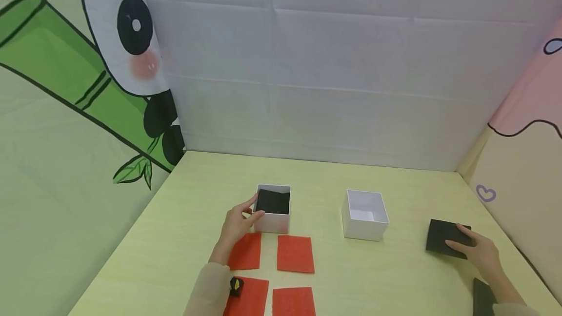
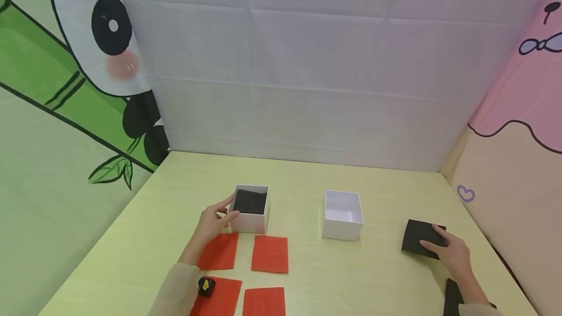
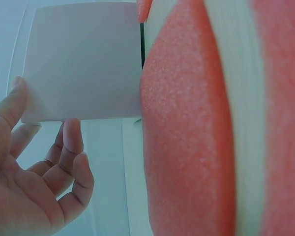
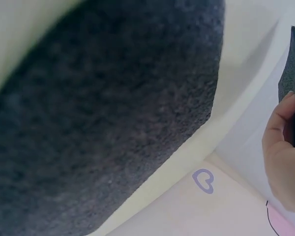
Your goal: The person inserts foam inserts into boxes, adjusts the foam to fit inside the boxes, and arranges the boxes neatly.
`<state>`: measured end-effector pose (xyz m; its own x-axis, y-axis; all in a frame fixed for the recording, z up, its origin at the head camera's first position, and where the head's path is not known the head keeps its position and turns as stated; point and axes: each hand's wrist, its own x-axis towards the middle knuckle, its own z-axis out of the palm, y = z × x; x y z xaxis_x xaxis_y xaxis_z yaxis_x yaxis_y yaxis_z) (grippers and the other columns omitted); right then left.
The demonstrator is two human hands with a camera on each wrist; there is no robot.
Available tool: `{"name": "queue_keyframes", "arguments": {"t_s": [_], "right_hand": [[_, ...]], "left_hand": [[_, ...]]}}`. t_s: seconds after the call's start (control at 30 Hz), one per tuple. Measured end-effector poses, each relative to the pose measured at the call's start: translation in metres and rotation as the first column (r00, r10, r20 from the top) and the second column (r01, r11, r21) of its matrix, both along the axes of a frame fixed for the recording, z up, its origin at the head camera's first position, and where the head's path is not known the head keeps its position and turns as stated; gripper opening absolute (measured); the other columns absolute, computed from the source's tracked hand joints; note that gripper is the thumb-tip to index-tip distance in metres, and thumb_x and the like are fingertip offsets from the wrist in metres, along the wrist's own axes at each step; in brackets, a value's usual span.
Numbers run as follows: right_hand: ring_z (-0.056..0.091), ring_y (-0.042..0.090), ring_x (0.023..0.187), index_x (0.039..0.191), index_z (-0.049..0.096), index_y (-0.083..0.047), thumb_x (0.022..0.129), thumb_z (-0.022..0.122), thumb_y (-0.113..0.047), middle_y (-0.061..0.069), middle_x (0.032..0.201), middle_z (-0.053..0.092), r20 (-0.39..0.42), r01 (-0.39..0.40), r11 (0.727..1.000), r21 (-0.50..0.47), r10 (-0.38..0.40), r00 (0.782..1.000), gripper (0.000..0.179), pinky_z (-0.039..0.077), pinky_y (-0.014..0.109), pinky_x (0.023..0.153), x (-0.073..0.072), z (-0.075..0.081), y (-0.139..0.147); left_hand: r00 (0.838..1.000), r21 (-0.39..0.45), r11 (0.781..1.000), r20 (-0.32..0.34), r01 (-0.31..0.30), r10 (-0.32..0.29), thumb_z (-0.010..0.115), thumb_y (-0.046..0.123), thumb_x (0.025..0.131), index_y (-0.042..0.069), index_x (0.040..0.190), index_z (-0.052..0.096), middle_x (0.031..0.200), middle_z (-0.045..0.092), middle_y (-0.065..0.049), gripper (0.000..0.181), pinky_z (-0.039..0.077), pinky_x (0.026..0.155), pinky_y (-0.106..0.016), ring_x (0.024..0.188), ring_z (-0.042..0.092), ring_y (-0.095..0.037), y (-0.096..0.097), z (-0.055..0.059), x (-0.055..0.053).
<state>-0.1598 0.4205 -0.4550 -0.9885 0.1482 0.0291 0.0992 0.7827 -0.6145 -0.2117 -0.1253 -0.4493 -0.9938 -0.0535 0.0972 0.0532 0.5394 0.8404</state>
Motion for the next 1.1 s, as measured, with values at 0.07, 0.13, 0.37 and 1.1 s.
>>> {"name": "queue_keyframes", "arguments": {"t_s": [0.07, 0.13, 0.37, 1.1], "right_hand": [[0.036, 0.019, 0.058, 0.137, 0.026, -0.001, 0.081, 0.064, -0.035, 0.022, 0.080, 0.053, -0.008, 0.010, 0.999, -0.035, -0.010, 1.000, 0.076, 0.035, 0.030, 0.052, 0.004, -0.001, 0.000], [0.036, 0.012, 0.054, 0.139, 0.023, -0.027, 0.081, 0.065, -0.035, 0.003, 0.061, 0.036, -0.020, 0.019, 0.997, -0.075, -0.020, 1.000, 0.072, 0.034, 0.029, 0.050, 0.007, -0.002, 0.000], [0.025, 0.004, 0.048, 0.100, 0.034, -0.059, 0.082, 0.064, -0.031, -0.007, 0.058, 0.027, -0.073, 0.010, 0.985, -0.171, -0.023, 0.997, 0.044, 0.028, 0.027, 0.044, 0.017, -0.003, -0.005], [0.038, 0.029, 0.101, 0.141, 0.027, -0.014, 0.089, 0.055, -0.028, 0.029, 0.132, 0.023, 0.083, -0.075, 0.953, -0.292, 0.104, 0.991, 0.060, 0.041, 0.036, 0.067, 0.049, 0.009, -0.040]], "left_hand": [[1.000, 0.003, 1.000, 0.003, -0.003, 0.003, 0.068, 0.025, 0.079, 0.018, 0.132, 0.046, 0.089, 0.057, -0.008, 0.058, 0.038, 0.050, -0.025, 0.064, 0.049, -0.017, 0.001, 0.001, 0.000], [1.000, 0.003, 1.000, 0.001, -0.004, 0.004, 0.068, 0.025, 0.079, 0.019, 0.132, 0.046, 0.090, 0.057, -0.008, 0.058, 0.038, 0.050, -0.025, 0.064, 0.049, -0.017, 0.001, 0.001, 0.000], [1.000, 0.009, 1.000, -0.001, -0.006, 0.006, 0.068, 0.024, 0.079, 0.019, 0.132, 0.046, 0.089, 0.056, -0.008, 0.057, 0.037, 0.049, -0.025, 0.065, 0.048, -0.017, 0.001, 0.001, 0.001], [1.000, -0.007, 1.000, -0.011, -0.008, 0.008, 0.068, 0.026, 0.079, 0.018, 0.132, 0.046, 0.089, 0.057, -0.008, 0.058, 0.039, 0.051, -0.025, 0.063, 0.049, -0.016, 0.000, 0.000, 0.001]]}}
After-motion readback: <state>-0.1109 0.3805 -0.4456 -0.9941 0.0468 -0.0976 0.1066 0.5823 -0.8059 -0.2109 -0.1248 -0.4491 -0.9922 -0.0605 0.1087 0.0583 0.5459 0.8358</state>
